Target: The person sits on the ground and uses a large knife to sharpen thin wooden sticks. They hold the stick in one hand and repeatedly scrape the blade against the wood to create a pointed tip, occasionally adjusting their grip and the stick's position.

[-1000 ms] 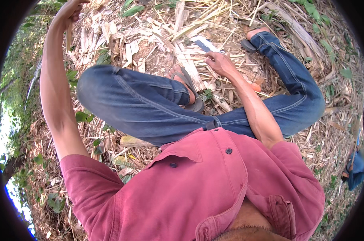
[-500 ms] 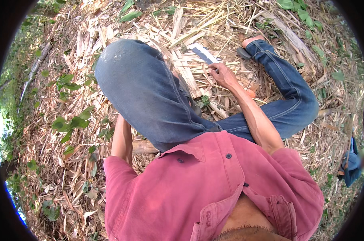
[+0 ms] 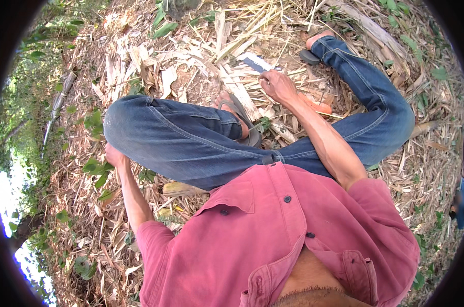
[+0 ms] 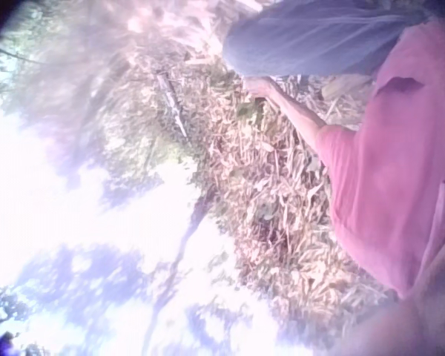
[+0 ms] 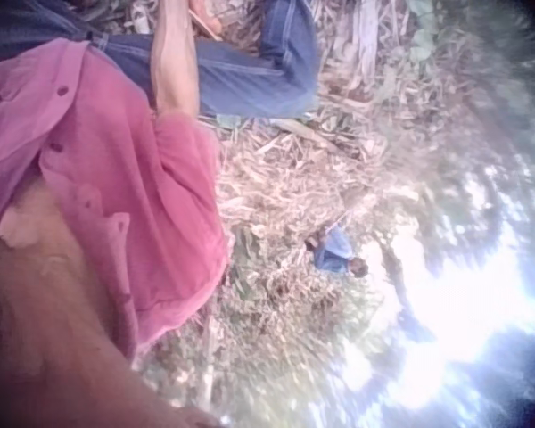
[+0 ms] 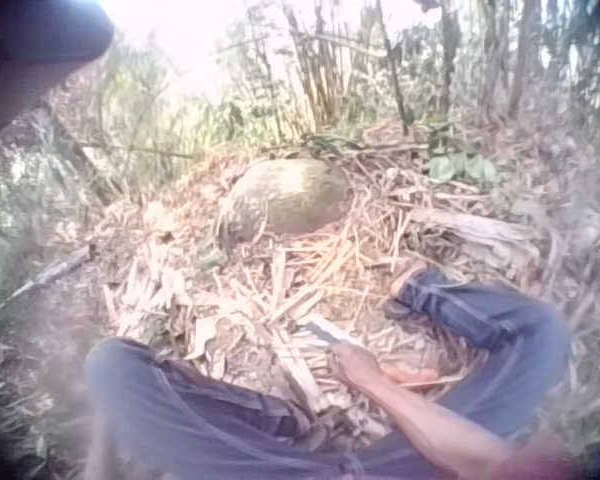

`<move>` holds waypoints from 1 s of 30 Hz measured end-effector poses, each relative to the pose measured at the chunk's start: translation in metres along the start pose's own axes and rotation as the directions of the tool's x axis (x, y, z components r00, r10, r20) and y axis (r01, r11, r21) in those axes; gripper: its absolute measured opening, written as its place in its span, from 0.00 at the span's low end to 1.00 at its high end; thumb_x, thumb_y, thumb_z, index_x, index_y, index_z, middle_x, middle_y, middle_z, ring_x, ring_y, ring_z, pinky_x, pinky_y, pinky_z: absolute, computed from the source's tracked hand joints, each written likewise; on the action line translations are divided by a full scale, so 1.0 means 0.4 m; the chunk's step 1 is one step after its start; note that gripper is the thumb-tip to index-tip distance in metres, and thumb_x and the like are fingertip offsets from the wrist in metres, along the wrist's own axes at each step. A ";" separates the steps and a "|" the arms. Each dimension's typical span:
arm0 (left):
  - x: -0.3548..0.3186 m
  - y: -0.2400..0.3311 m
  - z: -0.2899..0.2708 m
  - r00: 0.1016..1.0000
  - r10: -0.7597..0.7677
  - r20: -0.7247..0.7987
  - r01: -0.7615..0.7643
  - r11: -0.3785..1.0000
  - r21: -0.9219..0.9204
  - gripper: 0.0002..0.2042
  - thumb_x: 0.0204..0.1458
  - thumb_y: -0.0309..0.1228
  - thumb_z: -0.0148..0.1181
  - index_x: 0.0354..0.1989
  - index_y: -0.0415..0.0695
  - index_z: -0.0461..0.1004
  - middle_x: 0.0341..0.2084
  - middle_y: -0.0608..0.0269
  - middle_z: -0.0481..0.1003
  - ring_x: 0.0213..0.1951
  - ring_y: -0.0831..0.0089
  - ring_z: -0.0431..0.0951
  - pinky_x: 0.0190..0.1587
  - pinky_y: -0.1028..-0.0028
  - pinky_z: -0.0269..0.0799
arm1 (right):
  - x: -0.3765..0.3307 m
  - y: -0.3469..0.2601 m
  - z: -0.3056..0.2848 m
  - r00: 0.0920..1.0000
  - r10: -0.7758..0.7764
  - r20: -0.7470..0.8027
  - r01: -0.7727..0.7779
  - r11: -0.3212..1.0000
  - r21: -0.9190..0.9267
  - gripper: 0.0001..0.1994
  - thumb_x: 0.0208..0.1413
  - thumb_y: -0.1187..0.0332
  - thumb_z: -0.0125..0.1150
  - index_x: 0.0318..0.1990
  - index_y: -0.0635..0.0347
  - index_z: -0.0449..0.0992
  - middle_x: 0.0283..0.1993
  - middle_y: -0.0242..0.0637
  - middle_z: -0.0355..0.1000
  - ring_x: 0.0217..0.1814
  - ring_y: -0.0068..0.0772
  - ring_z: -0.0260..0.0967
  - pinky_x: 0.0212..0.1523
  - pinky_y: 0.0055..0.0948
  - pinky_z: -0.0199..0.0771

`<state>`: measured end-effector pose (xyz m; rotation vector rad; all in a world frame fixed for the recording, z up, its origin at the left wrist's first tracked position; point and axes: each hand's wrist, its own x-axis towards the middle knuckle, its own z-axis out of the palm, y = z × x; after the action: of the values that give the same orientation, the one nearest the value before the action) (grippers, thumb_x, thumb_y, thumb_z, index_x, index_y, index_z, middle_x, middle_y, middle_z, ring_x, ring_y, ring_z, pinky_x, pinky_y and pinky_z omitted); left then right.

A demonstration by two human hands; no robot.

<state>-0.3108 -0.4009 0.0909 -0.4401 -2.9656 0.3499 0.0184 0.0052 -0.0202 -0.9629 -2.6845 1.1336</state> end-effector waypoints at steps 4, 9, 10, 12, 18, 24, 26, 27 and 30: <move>0.007 -0.171 -0.011 0.957 -0.149 0.250 0.107 0.979 0.174 0.10 0.50 0.31 0.56 0.30 0.36 0.77 0.25 0.45 0.78 0.28 0.59 0.80 0.26 0.66 0.76 | -0.001 0.004 -0.010 1.000 0.024 0.007 -0.024 1.000 -0.001 0.12 0.51 0.63 0.52 0.37 0.59 0.76 0.38 0.50 0.72 0.41 0.52 0.71 0.44 0.46 0.70; -0.075 -0.547 0.207 0.969 -0.064 0.241 -0.076 0.845 0.530 0.10 0.50 0.32 0.55 0.32 0.36 0.76 0.21 0.55 0.77 0.23 0.64 0.78 0.24 0.69 0.74 | 0.001 0.035 -0.042 0.982 0.099 0.161 -0.095 0.995 -0.031 0.13 0.48 0.62 0.52 0.37 0.59 0.78 0.34 0.52 0.74 0.39 0.53 0.73 0.43 0.46 0.71; -0.052 -0.473 0.187 0.956 -0.166 0.240 0.059 0.915 0.400 0.11 0.51 0.33 0.54 0.32 0.37 0.76 0.20 0.58 0.75 0.21 0.68 0.75 0.22 0.70 0.71 | 0.001 0.053 -0.049 0.978 0.135 0.162 -0.130 0.991 -0.038 0.14 0.47 0.62 0.52 0.37 0.58 0.78 0.33 0.53 0.75 0.38 0.53 0.73 0.42 0.46 0.72; 0.035 -0.366 0.121 0.884 -0.265 0.385 0.252 0.964 0.084 0.11 0.54 0.36 0.52 0.33 0.40 0.74 0.19 0.63 0.72 0.19 0.75 0.70 0.19 0.73 0.64 | 0.014 0.064 -0.062 0.978 0.155 0.138 -0.149 0.987 -0.054 0.15 0.47 0.62 0.52 0.38 0.57 0.78 0.34 0.50 0.75 0.39 0.51 0.74 0.44 0.45 0.71; 0.154 -0.033 -0.260 0.967 0.017 0.255 0.146 0.781 -0.607 0.22 0.56 0.51 0.45 0.35 0.42 0.73 0.14 0.71 0.63 0.15 0.82 0.59 0.16 0.78 0.54 | 0.021 0.000 -0.070 0.980 0.106 0.168 -0.120 0.990 0.076 0.17 0.47 0.59 0.53 0.43 0.57 0.77 0.37 0.45 0.76 0.42 0.47 0.74 0.46 0.40 0.71; 0.320 0.316 -0.618 0.992 0.097 -0.081 -0.039 -0.371 -0.928 0.12 0.62 0.33 0.44 0.42 0.35 0.66 0.14 0.73 0.55 0.16 0.82 0.55 0.20 0.82 0.55 | 0.032 -0.001 -0.081 0.979 0.036 0.199 -0.064 0.988 0.138 0.21 0.50 0.55 0.54 0.46 0.58 0.75 0.40 0.46 0.75 0.42 0.43 0.73 0.44 0.36 0.70; 0.365 0.391 -0.642 0.971 0.189 -0.145 0.018 -0.667 -0.745 0.09 0.61 0.29 0.43 0.40 0.35 0.65 0.13 0.73 0.53 0.15 0.82 0.55 0.19 0.83 0.55 | 0.036 0.015 -0.067 0.982 0.022 0.189 -0.049 0.990 0.136 0.20 0.51 0.56 0.55 0.46 0.59 0.75 0.40 0.45 0.76 0.40 0.39 0.74 0.41 0.34 0.71; 0.388 0.417 -0.636 0.953 0.245 -0.178 0.095 -0.800 -0.593 0.08 0.60 0.28 0.44 0.40 0.35 0.65 0.12 0.73 0.53 0.15 0.82 0.55 0.19 0.83 0.56 | 0.035 0.020 -0.055 0.973 0.056 0.225 -0.104 0.972 0.209 0.19 0.50 0.57 0.55 0.46 0.59 0.76 0.38 0.44 0.76 0.38 0.38 0.74 0.40 0.33 0.71; 0.307 0.596 -0.617 0.969 0.205 -0.139 0.123 -0.884 -0.451 0.07 0.59 0.27 0.43 0.34 0.37 0.67 0.12 0.71 0.53 0.15 0.80 0.54 0.20 0.78 0.56 | 0.031 0.047 -0.051 0.938 0.160 0.307 -0.269 0.895 0.356 0.17 0.49 0.59 0.55 0.44 0.58 0.77 0.34 0.41 0.77 0.33 0.32 0.75 0.36 0.30 0.73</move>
<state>-0.3250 -0.0907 0.2816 -0.6332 -1.1941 -3.3219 0.0243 0.0350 -0.0200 -1.1192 -2.4164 1.8903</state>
